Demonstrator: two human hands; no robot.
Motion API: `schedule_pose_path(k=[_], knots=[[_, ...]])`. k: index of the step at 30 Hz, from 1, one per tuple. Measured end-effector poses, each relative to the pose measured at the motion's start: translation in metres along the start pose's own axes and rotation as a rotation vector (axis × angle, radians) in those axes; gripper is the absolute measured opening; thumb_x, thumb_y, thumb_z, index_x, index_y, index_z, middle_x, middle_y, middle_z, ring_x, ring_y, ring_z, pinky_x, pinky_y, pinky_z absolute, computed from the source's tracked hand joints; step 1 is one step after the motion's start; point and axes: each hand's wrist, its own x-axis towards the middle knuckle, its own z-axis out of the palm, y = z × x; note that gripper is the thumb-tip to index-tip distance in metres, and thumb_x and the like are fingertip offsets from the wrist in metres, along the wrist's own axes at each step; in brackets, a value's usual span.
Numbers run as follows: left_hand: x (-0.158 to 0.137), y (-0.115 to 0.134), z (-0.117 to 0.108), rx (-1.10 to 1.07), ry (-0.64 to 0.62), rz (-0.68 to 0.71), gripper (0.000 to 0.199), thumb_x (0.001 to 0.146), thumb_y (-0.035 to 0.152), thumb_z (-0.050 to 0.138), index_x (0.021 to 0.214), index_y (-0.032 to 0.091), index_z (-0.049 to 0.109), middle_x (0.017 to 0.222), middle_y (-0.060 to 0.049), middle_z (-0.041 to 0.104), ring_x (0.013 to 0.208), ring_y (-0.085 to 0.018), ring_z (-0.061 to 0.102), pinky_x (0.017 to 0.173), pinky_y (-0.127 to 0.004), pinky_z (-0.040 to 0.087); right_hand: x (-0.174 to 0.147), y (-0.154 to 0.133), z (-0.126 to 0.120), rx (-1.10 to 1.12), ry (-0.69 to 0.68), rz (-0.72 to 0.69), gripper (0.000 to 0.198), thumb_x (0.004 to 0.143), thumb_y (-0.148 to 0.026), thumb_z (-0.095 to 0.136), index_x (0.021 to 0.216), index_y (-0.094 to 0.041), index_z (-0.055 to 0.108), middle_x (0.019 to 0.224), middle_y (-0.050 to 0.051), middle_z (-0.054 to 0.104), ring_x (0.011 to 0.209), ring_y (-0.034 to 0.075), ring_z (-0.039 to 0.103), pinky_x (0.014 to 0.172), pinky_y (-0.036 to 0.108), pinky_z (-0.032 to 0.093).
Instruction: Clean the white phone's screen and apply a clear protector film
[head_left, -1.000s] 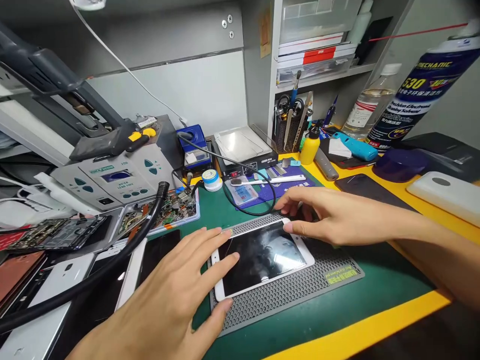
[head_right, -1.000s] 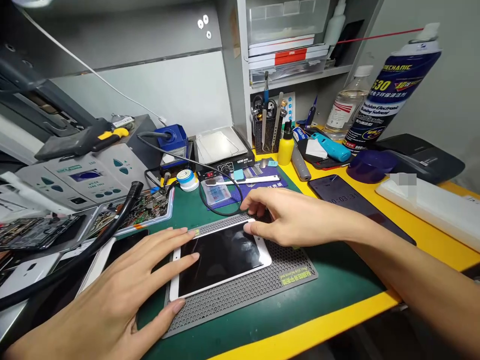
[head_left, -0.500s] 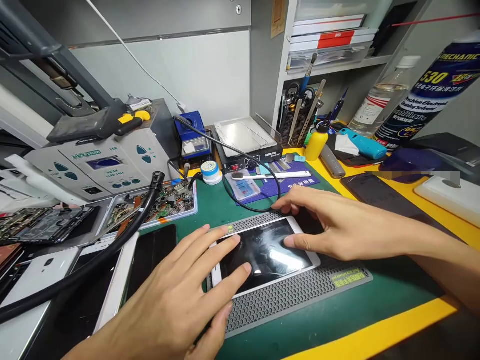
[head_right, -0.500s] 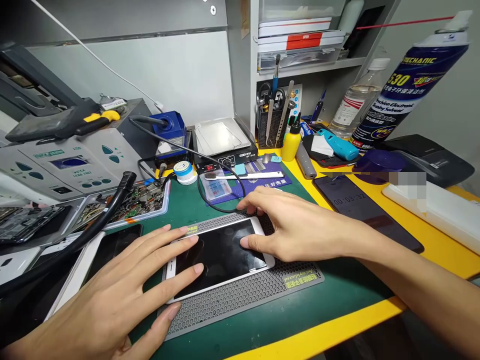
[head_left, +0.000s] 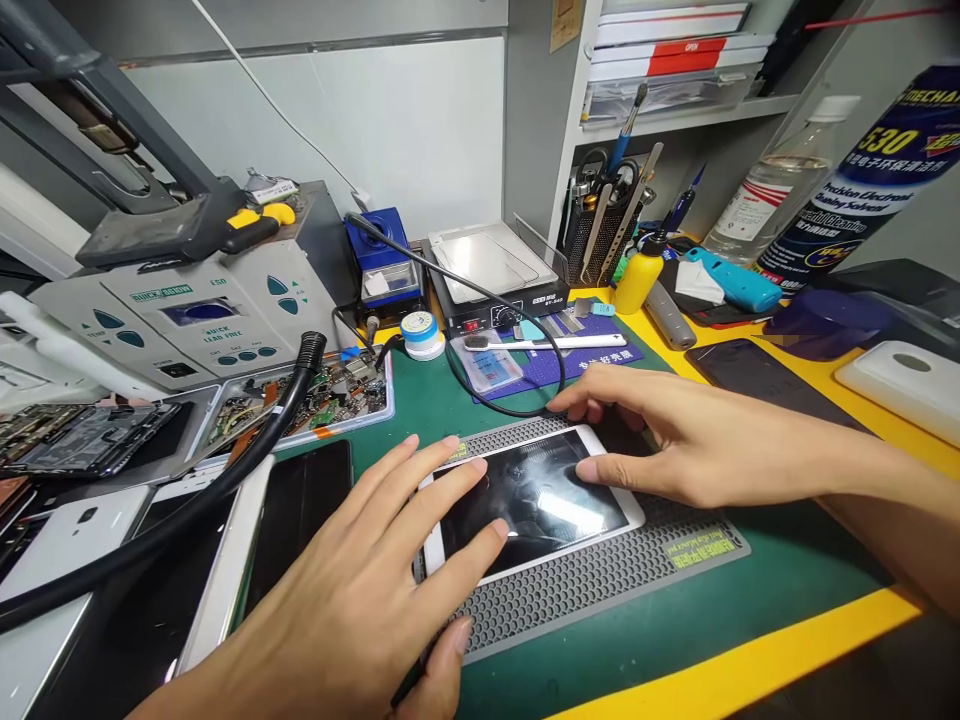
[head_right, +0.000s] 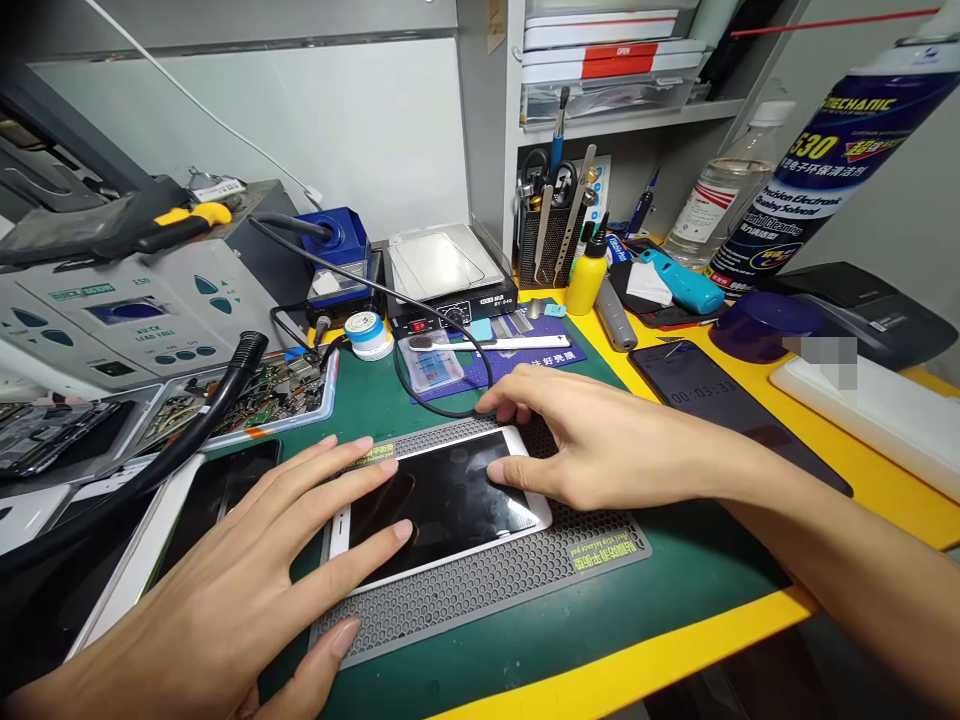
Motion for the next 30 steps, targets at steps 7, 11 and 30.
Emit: schedule_pose_path(k=[7, 11, 30], knots=[[-0.004, -0.004, 0.006, 0.046, 0.014, -0.036, 0.047, 0.084, 0.015, 0.059, 0.131, 0.015, 0.064, 0.145, -0.022, 0.056, 0.145, -0.039, 0.042, 0.108, -0.064, 0.051, -0.001, 0.002, -0.005, 0.04, -0.015, 0.03, 0.05, 0.09, -0.059, 0.067, 0.128, -0.027, 0.065, 0.108, 0.004, 0.069, 0.086, 0.021, 0.064, 0.071, 0.032, 0.049], [-0.006, -0.005, 0.008, 0.116, 0.017, -0.072, 0.055, 0.086, 0.025, 0.06, 0.138, 0.009, 0.057, 0.141, -0.023, 0.059, 0.139, -0.04, 0.047, 0.105, -0.066, 0.05, 0.0, 0.001, -0.007, 0.069, -0.006, 0.042, 0.045, 0.091, -0.055, 0.067, 0.125, -0.026, 0.067, 0.102, 0.005, 0.069, 0.083, 0.02, 0.063, 0.069, 0.031, 0.049], [-0.014, -0.01, 0.008, 0.123, 0.037, -0.185, 0.064, 0.086, 0.032, 0.062, 0.146, 0.015, 0.048, 0.145, -0.01, 0.06, 0.139, -0.031, 0.047, 0.122, -0.049, 0.033, 0.01, 0.004, -0.006, 0.31, 0.064, 0.135, 0.04, 0.096, -0.059, 0.061, 0.095, -0.02, 0.069, 0.083, 0.003, 0.066, 0.073, 0.018, 0.056, 0.064, 0.03, 0.043]])
